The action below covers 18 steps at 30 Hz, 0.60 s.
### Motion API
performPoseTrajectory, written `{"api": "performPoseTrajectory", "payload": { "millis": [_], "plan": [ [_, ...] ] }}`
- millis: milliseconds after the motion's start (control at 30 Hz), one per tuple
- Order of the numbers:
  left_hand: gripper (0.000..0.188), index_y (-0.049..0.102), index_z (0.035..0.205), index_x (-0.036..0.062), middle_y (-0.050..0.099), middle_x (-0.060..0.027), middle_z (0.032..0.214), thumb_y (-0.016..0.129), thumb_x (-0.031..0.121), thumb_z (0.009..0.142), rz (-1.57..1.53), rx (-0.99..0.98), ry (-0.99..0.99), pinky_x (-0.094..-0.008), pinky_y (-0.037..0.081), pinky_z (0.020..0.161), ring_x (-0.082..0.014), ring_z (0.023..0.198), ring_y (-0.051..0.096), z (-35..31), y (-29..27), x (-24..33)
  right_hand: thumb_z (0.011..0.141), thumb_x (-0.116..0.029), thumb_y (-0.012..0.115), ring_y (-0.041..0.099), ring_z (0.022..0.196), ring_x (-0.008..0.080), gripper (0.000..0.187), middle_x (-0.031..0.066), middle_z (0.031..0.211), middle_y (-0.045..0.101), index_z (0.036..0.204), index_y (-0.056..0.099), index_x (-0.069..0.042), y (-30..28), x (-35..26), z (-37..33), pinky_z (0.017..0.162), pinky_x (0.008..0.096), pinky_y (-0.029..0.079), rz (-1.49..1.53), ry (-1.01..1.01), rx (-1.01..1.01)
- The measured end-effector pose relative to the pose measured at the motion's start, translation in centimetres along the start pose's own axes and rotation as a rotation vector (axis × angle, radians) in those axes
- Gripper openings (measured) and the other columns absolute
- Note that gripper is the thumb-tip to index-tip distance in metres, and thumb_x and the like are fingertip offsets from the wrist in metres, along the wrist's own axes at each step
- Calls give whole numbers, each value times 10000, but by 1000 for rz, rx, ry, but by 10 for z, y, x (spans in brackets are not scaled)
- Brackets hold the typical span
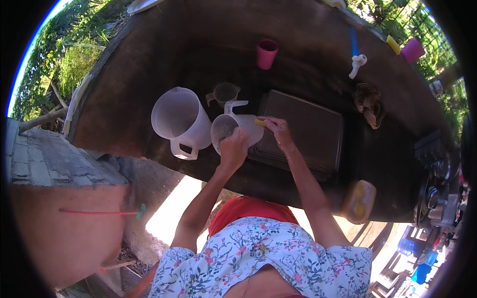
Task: The person washes several plastic containers at an outdoor sink. They scrub a large jug, a small pitcher, and a cup with a sponge, rinse each under running water, and place them on the sink surface.
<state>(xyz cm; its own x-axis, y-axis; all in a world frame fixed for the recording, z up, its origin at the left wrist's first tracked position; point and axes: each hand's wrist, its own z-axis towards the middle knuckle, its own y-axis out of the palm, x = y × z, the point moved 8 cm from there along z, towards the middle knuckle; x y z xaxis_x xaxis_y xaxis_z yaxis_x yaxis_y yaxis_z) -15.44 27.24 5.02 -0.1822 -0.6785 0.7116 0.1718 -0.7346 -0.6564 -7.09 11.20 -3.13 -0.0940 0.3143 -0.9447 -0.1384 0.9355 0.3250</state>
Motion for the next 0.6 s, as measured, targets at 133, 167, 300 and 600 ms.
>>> {"api": "performPoseTrajectory", "payload": {
  "millis": [133,167,300,600],
  "plan": [
    [222,526,926,69,592,-164,726,617,41,725,84,-43,-10,-438,452,607,-366,718,590,-24,6,-32,787,-106,628,633,746,153,236,77,797,657,1007,645,-23,18,21,35,696,296,502,-404,21,55],
    [229,531,938,75,593,-154,726,619,42,729,98,-27,25,-425,454,618,-354,726,595,-27,8,-35,766,-95,646,637,734,163,279,83,776,654,1039,638,-40,21,19,53,697,308,503,-529,-38,104],
    [185,539,897,89,594,-125,721,594,49,724,210,14,66,-441,463,560,-341,675,600,-32,20,-51,753,-108,638,633,799,297,383,129,826,643,1132,582,-115,72,42,106,718,411,499,-1129,-231,-107],
    [186,574,922,121,608,-85,731,604,89,741,592,-77,60,-407,493,566,-295,646,615,21,15,-108,778,-193,599,617,856,303,138,129,874,631,868,625,-92,24,57,96,729,419,471,-1057,-44,184]
  ]
}}
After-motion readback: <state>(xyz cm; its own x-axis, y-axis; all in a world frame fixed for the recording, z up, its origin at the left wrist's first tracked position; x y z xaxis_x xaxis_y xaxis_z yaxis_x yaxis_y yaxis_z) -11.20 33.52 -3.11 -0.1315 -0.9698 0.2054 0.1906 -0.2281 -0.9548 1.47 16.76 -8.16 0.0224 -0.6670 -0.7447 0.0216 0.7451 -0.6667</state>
